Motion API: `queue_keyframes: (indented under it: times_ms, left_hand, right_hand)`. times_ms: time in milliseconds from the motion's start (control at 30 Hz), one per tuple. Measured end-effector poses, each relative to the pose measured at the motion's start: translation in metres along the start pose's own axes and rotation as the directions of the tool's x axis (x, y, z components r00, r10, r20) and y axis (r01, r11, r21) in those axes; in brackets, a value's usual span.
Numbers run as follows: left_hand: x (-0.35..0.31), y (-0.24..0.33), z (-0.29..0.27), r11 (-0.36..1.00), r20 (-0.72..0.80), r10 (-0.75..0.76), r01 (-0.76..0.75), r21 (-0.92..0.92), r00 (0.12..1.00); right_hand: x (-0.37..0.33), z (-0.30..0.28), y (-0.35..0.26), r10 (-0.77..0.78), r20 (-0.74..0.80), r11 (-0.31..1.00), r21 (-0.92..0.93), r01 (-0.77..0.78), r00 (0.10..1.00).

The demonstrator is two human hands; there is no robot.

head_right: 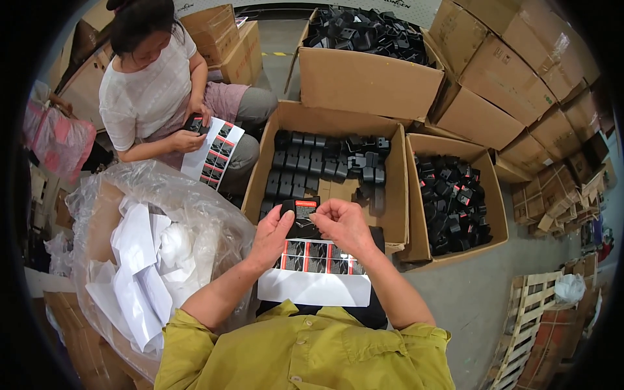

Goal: Apply red and black stickers to black plastic components being sorted into boxes.

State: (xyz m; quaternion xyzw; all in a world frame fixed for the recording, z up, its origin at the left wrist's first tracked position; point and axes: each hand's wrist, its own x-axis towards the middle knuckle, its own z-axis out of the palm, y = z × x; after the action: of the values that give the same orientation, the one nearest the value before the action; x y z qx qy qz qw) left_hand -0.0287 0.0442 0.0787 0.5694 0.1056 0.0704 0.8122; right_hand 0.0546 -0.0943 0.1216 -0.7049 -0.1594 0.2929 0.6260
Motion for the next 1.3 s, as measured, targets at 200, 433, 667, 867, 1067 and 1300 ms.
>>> queue_keyframes:
  times_ms: [200, 433, 667, 867, 1067, 1300]
  left_hand:
    - [-0.001, 0.004, 0.001, 0.999, -0.005, 0.000, 0.000, 0.045, 1.000]
    - [-0.003, 0.002, 0.002, 1.000, 0.006, 0.026, -0.026, 0.014, 1.000]
    - [-0.007, 0.006, 0.007, 0.996, -0.034, 0.073, -0.071, 0.059, 0.997]
    - [-0.007, 0.002, 0.003, 0.964, -0.175, 0.163, -0.119, 0.239, 0.971]
    - [-0.015, 0.012, 0.001, 0.885, -0.245, 0.304, -0.178, 0.430, 0.920]
    - [-0.016, 0.015, -0.001, 0.858, -0.171, 0.304, -0.192, 0.476, 0.937]
  right_hand:
    - [0.000, 0.002, 0.001, 0.010, -0.029, 1.000, 0.025, -0.009, 1.000]
    - [-0.002, 0.004, 0.000, 0.014, -0.053, 1.000, 0.029, -0.013, 0.998]
    - [0.000, 0.010, 0.003, -0.036, -0.108, 0.998, -0.046, 0.031, 0.994]
    - [-0.001, 0.020, 0.000, -0.225, -0.131, 0.928, -0.332, 0.172, 0.965]
    - [-0.006, 0.030, -0.014, -0.327, -0.098, 0.839, -0.487, 0.241, 0.940]
    - [-0.004, 0.006, 0.005, -0.312, -0.061, 0.740, -0.642, 0.202, 0.948]
